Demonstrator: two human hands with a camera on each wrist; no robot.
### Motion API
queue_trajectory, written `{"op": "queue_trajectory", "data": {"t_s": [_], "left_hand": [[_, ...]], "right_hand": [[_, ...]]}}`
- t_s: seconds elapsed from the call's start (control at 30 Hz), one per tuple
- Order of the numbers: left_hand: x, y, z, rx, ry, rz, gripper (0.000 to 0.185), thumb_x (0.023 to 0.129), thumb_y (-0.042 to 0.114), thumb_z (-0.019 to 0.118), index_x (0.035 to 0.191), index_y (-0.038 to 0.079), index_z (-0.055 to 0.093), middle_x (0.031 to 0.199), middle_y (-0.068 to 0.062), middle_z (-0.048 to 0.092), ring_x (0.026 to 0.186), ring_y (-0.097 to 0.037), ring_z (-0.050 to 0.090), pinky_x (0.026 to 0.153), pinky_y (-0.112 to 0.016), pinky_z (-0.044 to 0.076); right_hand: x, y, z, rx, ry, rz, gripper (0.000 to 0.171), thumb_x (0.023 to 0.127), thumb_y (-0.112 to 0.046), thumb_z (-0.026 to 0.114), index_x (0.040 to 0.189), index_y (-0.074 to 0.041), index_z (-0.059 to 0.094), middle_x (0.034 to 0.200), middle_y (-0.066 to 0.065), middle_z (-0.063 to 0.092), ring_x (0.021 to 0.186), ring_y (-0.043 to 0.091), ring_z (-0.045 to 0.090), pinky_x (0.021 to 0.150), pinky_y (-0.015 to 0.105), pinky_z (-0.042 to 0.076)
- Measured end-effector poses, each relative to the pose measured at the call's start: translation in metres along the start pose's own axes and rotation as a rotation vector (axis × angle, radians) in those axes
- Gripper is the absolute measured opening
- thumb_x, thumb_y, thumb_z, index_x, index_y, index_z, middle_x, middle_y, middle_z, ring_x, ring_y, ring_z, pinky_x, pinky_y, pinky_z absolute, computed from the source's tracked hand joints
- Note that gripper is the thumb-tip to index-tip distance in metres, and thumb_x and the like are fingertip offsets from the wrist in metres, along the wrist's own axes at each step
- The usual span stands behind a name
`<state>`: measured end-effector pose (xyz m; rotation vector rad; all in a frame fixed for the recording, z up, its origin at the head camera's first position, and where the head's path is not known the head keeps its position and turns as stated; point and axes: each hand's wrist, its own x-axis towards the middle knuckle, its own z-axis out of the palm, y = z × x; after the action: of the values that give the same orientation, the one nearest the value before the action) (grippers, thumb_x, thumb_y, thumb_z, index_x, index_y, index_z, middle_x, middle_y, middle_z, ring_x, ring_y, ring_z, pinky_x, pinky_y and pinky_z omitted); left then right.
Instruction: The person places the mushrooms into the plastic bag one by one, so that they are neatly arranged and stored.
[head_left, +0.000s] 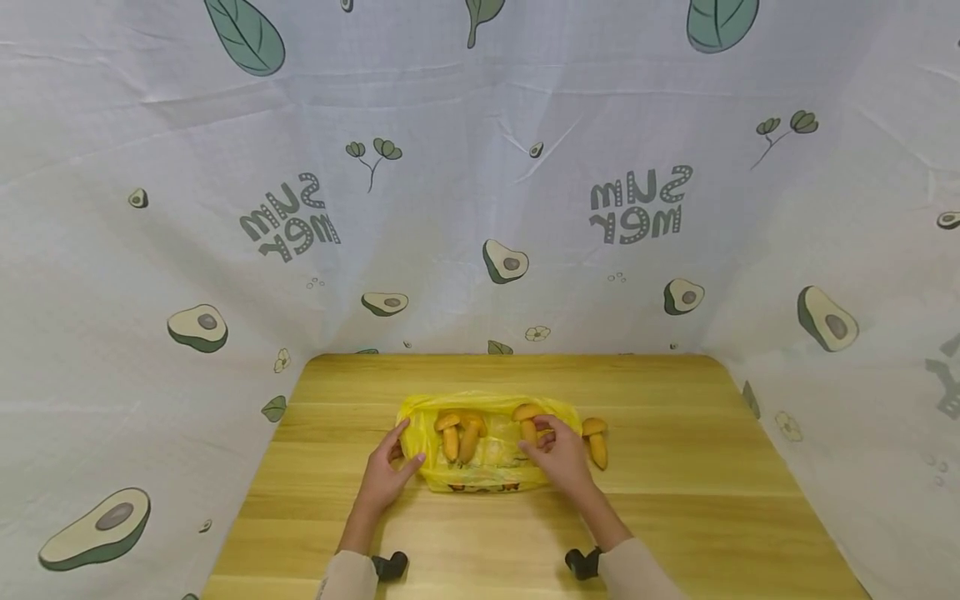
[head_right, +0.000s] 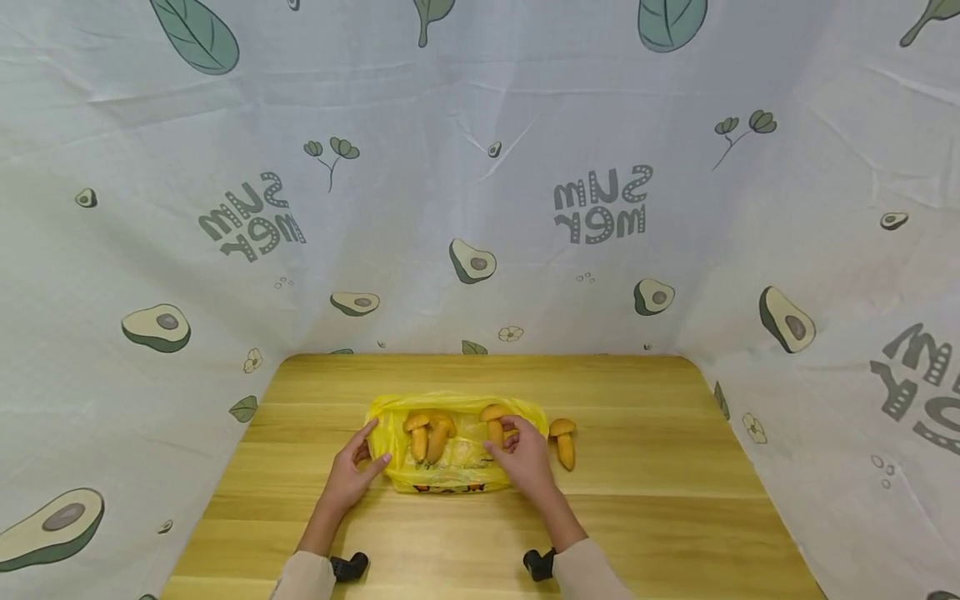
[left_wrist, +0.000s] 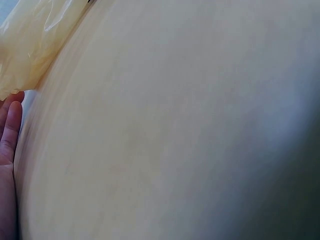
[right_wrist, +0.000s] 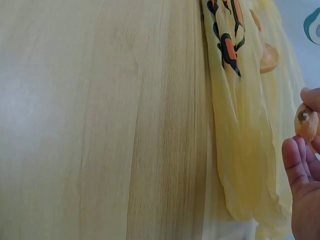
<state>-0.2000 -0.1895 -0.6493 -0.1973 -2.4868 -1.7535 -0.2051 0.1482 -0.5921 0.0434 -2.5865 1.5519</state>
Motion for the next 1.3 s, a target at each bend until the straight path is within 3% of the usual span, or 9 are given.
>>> {"op": "queue_trajectory", "data": {"t_s": [0.33, 0.53, 0.73, 0.87, 1.13, 1.3], "left_hand": [[0.0, 0.0, 0.0, -0.018, -0.007, 0.007, 0.073, 0.092, 0.021, 0.079, 0.157, 0.015, 0.044, 0.154, -0.016, 0.051, 0.116, -0.029, 0.065, 0.099, -0.038, 0.055], [0.0, 0.001, 0.0, 0.002, -0.005, 0.033, 0.073, 0.093, 0.018, 0.078, 0.156, 0.01, 0.044, 0.149, -0.017, 0.055, 0.112, -0.027, 0.066, 0.095, -0.034, 0.056], [0.0, 0.001, 0.001, 0.012, 0.01, 0.003, 0.072, 0.092, 0.018, 0.079, 0.156, 0.013, 0.045, 0.153, -0.016, 0.052, 0.115, -0.03, 0.065, 0.101, -0.045, 0.054], [-0.002, 0.015, 0.001, 0.023, -0.004, -0.005, 0.073, 0.093, 0.016, 0.077, 0.157, 0.007, 0.043, 0.153, -0.021, 0.051, 0.117, -0.035, 0.064, 0.102, -0.052, 0.052], [-0.004, 0.002, -0.002, 0.04, -0.018, -0.005, 0.075, 0.092, 0.026, 0.079, 0.157, 0.014, 0.043, 0.15, -0.015, 0.054, 0.113, -0.025, 0.065, 0.099, -0.033, 0.054], [-0.003, 0.005, -0.001, 0.036, -0.009, 0.024, 0.075, 0.092, 0.025, 0.079, 0.157, 0.011, 0.043, 0.151, -0.017, 0.053, 0.114, -0.027, 0.066, 0.099, -0.036, 0.055]], "right_hand": [[0.002, -0.002, 0.014, 0.027, -0.037, 0.001, 0.044, 0.083, -0.012, 0.087, 0.121, -0.002, 0.068, 0.111, 0.015, 0.069, 0.081, 0.016, 0.064, 0.065, 0.021, 0.054], [0.001, -0.006, 0.021, 0.021, -0.051, 0.002, 0.044, 0.083, -0.012, 0.087, 0.121, -0.002, 0.067, 0.113, 0.015, 0.069, 0.081, 0.017, 0.063, 0.066, 0.022, 0.054], [0.002, -0.008, 0.028, 0.015, -0.061, -0.006, 0.043, 0.083, -0.012, 0.087, 0.12, 0.0, 0.067, 0.112, 0.017, 0.07, 0.081, 0.018, 0.064, 0.066, 0.022, 0.053], [0.004, -0.005, 0.031, 0.014, -0.066, 0.008, 0.044, 0.082, -0.012, 0.087, 0.12, -0.001, 0.068, 0.111, 0.016, 0.07, 0.079, 0.017, 0.063, 0.066, 0.022, 0.053], [-0.001, -0.002, 0.038, -0.018, -0.076, 0.01, 0.043, 0.083, -0.015, 0.086, 0.119, 0.0, 0.068, 0.111, 0.016, 0.071, 0.074, 0.013, 0.06, 0.061, 0.023, 0.052], [0.001, -0.004, 0.04, -0.031, -0.068, 0.001, 0.043, 0.083, -0.018, 0.086, 0.119, -0.002, 0.068, 0.11, 0.014, 0.071, 0.073, 0.012, 0.06, 0.06, 0.024, 0.053]]}}
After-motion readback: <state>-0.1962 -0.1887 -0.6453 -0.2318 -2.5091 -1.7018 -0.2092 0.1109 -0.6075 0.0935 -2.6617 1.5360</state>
